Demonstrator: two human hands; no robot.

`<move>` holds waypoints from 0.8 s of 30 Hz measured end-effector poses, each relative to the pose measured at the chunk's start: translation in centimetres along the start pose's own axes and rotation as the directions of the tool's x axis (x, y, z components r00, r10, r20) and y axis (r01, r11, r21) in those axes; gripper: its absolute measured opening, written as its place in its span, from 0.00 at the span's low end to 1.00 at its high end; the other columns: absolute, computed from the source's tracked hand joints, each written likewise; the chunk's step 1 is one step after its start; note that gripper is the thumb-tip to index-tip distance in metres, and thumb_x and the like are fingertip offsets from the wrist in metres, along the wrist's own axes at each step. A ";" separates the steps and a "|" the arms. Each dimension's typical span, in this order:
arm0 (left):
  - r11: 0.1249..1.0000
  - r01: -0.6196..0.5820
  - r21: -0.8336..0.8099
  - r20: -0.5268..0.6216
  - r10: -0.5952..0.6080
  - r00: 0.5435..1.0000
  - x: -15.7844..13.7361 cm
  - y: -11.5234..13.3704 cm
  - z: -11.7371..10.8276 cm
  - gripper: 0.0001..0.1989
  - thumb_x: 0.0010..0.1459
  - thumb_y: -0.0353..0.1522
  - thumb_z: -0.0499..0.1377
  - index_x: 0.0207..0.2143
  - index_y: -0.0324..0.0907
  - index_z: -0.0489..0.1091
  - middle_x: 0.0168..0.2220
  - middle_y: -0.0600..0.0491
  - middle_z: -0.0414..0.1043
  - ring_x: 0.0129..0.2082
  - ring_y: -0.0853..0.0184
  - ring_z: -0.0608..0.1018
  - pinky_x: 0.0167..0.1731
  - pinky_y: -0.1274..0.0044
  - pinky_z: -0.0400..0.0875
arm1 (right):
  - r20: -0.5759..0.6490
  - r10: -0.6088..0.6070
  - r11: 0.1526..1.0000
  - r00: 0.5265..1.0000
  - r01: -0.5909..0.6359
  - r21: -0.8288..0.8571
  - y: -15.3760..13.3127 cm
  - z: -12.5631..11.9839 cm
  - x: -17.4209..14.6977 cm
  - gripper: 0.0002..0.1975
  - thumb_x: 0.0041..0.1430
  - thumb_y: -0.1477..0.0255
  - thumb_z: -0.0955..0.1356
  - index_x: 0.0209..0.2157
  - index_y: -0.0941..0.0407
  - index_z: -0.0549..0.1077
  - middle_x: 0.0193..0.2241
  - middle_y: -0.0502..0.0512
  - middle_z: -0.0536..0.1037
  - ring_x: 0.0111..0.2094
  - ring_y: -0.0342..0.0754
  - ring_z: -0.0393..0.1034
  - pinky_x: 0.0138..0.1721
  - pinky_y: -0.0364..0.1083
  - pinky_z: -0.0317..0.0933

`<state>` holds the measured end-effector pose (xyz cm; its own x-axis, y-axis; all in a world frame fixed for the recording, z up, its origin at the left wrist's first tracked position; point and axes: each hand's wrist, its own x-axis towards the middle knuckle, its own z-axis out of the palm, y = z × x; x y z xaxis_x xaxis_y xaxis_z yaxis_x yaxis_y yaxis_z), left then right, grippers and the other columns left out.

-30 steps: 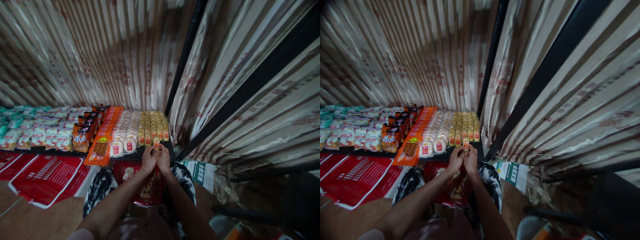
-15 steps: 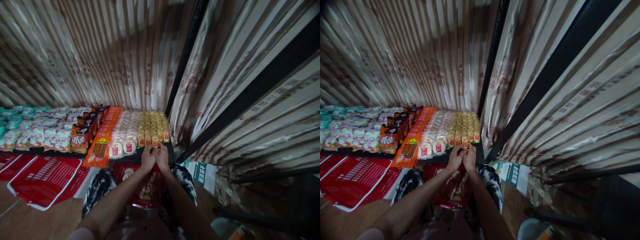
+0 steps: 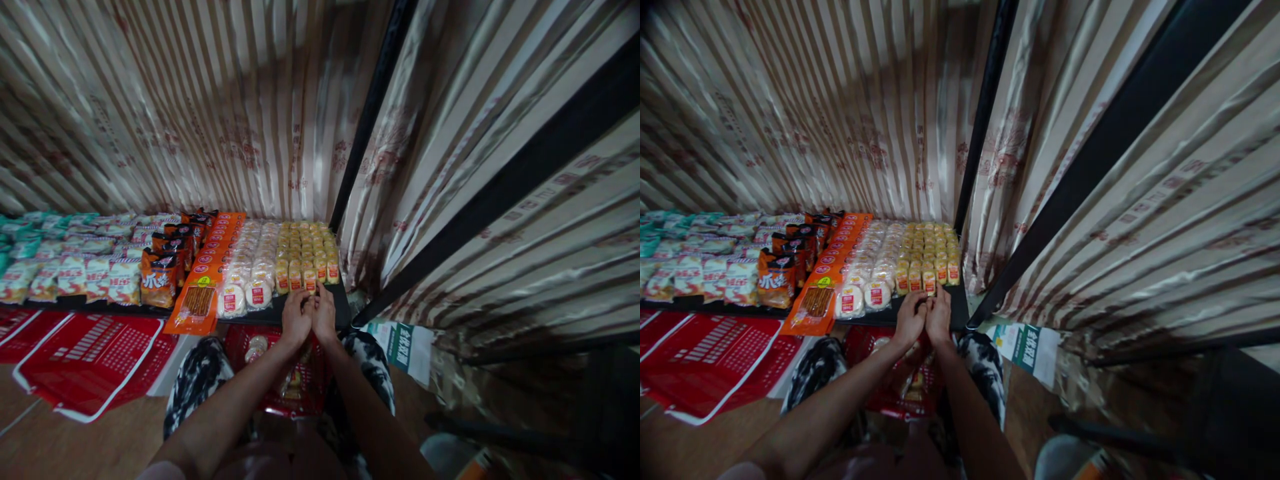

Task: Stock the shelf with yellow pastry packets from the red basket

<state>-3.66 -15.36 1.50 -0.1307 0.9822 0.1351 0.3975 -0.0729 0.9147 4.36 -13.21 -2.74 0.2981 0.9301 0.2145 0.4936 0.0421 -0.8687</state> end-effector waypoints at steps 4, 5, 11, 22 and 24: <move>1.000 -0.013 -0.003 0.061 0.014 0.998 -0.1 -0.4 0.0 0.11 0.55 0.27 0.51 0.37 0.40 0.71 0.42 0.49 0.72 0.46 0.68 0.72 0.51 0.73 0.64 | -0.004 -0.020 1.000 1.000 0.020 -0.010 0.2 0.1 -0.1 0.26 0.52 0.76 0.58 0.55 0.58 0.62 0.44 0.63 0.67 0.35 0.47 0.69 0.40 0.50 0.67; 1.000 -0.007 -0.004 0.072 0.008 0.997 -0.1 -0.5 0.1 0.11 0.56 0.27 0.51 0.38 0.40 0.71 0.42 0.49 0.72 0.46 0.68 0.72 0.51 0.72 0.63 | -0.003 -0.026 0.999 1.000 0.026 -0.019 0.3 0.1 -0.1 0.26 0.52 0.76 0.58 0.55 0.59 0.63 0.44 0.63 0.67 0.36 0.48 0.69 0.40 0.51 0.67; 1.000 0.008 0.005 0.097 -0.008 0.995 0.0 -0.8 0.1 0.13 0.56 0.28 0.50 0.41 0.40 0.71 0.46 0.49 0.72 0.48 0.67 0.71 0.54 0.71 0.61 | 0.021 -0.032 0.998 0.999 0.033 -0.046 0.1 0.1 -0.1 0.26 0.53 0.76 0.59 0.55 0.58 0.63 0.44 0.63 0.67 0.34 0.47 0.68 0.40 0.50 0.67; 0.998 -0.029 0.056 0.095 0.024 0.995 0.0 -0.3 -0.3 0.15 0.54 0.26 0.50 0.42 0.40 0.71 0.45 0.48 0.72 0.49 0.66 0.70 0.54 0.69 0.61 | 0.024 -0.052 0.997 0.998 0.054 -0.062 -0.3 -0.5 -1.6 0.24 0.54 0.75 0.58 0.54 0.57 0.64 0.44 0.61 0.64 0.37 0.46 0.67 0.42 0.48 0.66; 0.998 -0.034 0.055 0.098 0.029 0.995 0.0 -0.4 -0.2 0.15 0.54 0.26 0.49 0.42 0.39 0.71 0.45 0.47 0.72 0.50 0.66 0.70 0.54 0.70 0.62 | 0.030 -0.053 0.997 0.998 0.055 -0.052 -0.2 -0.4 -1.6 0.24 0.54 0.74 0.58 0.53 0.58 0.65 0.44 0.60 0.63 0.37 0.46 0.67 0.42 0.48 0.65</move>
<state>-4.00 -15.33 1.26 -0.0296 0.9919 0.1236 0.4511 -0.0971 0.8872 4.09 -14.81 -2.75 0.2468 0.9371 0.2470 0.5511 0.0739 -0.8312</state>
